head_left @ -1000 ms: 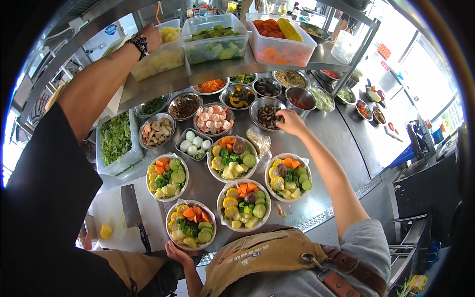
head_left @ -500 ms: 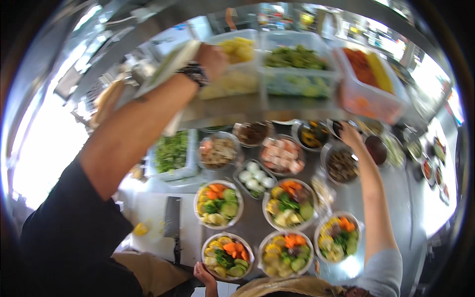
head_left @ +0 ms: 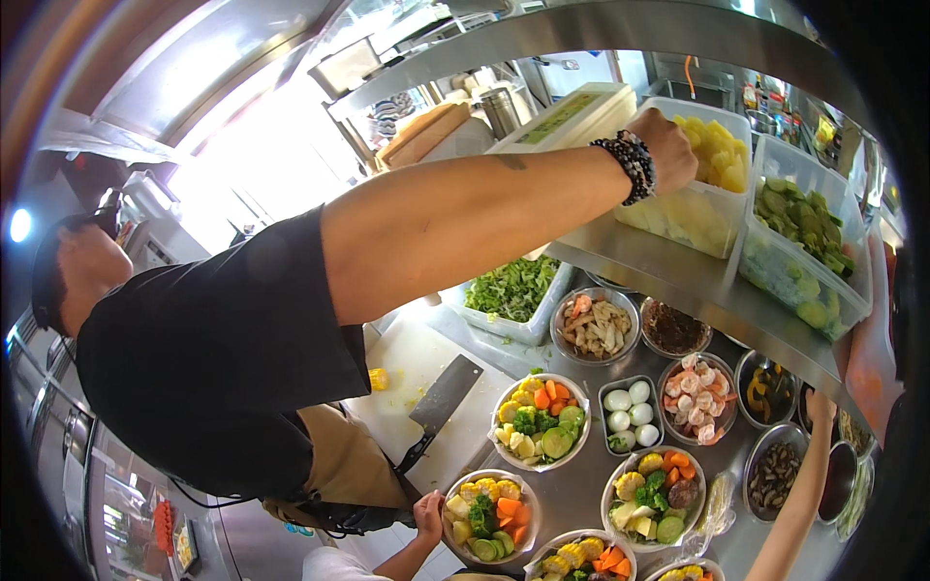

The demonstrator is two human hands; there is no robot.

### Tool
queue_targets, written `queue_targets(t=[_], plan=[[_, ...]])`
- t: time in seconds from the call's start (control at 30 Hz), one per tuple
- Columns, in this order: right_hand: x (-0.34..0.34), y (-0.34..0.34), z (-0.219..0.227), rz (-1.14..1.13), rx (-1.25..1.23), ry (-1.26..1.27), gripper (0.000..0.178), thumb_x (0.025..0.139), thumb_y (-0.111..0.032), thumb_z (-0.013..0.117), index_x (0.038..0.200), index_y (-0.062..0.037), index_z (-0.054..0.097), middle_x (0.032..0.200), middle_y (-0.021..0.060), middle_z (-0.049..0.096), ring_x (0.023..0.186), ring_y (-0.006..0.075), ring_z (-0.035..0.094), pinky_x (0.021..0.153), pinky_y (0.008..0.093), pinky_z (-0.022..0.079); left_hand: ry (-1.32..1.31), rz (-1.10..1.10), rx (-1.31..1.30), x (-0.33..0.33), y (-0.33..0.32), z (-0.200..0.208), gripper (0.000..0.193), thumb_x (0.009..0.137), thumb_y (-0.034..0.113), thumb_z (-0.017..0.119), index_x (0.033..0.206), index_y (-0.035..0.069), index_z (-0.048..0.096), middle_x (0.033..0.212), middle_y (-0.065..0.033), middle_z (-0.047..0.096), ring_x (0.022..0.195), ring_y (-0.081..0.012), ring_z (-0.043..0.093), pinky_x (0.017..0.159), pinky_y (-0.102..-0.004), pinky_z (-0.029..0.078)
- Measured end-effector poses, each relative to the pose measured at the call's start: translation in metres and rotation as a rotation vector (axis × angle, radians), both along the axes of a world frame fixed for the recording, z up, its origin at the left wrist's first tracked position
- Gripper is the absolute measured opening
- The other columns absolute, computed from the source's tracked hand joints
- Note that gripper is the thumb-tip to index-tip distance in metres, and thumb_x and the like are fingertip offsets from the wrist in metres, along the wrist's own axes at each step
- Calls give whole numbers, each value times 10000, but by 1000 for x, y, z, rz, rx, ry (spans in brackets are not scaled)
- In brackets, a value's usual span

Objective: The person assembles multiple meal boxes by placing sliced vegetables, boiled eggs, and shrimp into individual containers on a stainless steel counter. They repeatedly reach for ingredients from nearby bowls and arrange them neatly in each box.

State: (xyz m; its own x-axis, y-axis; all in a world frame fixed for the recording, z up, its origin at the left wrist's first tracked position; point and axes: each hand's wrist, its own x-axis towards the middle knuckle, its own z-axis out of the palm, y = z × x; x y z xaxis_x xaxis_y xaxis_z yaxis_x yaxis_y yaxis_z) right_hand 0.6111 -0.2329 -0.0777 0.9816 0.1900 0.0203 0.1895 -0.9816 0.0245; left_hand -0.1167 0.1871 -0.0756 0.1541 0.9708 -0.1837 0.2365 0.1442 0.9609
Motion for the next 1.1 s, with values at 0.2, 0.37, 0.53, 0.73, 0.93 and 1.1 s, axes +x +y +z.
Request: queue_targets(t=[0.2,0.37,0.53,0.73,0.93,1.1], plan=[[-2,-1,-15,84,17,3,362,768,-73,587,1122,-54,514,1141,232,548,1040,424,532,835,503,440,26,-3,7,-1,-3,-1,300,920,213,520,668,53,548,621,34,493,585,-59,440,528,-220,344],[-11,5,-11,42,209,-187,152,780,-51,580,929,-72,563,924,147,604,931,354,574,771,462,448,30,-12,30,2,-5,-2,299,917,217,525,668,52,551,622,32,497,590,-60,443,534,-220,349],[-40,9,38,12,239,-175,157,877,-111,575,1032,-91,589,1010,99,626,932,297,601,768,414,474,53,-35,73,5,-2,-2,299,914,222,529,669,52,554,624,31,501,594,-61,447,540,-219,354],[-163,-6,103,451,777,-102,173,895,-46,531,1061,-13,567,939,103,615,823,211,597,776,334,480,-54,-11,51,1,0,-17,291,907,220,542,688,33,587,641,24,537,585,-61,451,545,-222,364],[-402,-3,148,278,1336,299,268,850,-68,610,1108,-32,549,977,55,600,813,118,570,707,235,479,-99,-14,122,2,-2,-25,336,906,245,543,650,27,529,577,13,471,573,-67,411,530,-258,340],[-538,46,160,-88,1643,464,296,831,38,599,1119,1,540,990,76,585,806,144,575,682,279,520,-112,-60,287,1,-1,-20,324,902,201,573,643,39,461,581,20,375,579,-64,358,518,-267,315]])
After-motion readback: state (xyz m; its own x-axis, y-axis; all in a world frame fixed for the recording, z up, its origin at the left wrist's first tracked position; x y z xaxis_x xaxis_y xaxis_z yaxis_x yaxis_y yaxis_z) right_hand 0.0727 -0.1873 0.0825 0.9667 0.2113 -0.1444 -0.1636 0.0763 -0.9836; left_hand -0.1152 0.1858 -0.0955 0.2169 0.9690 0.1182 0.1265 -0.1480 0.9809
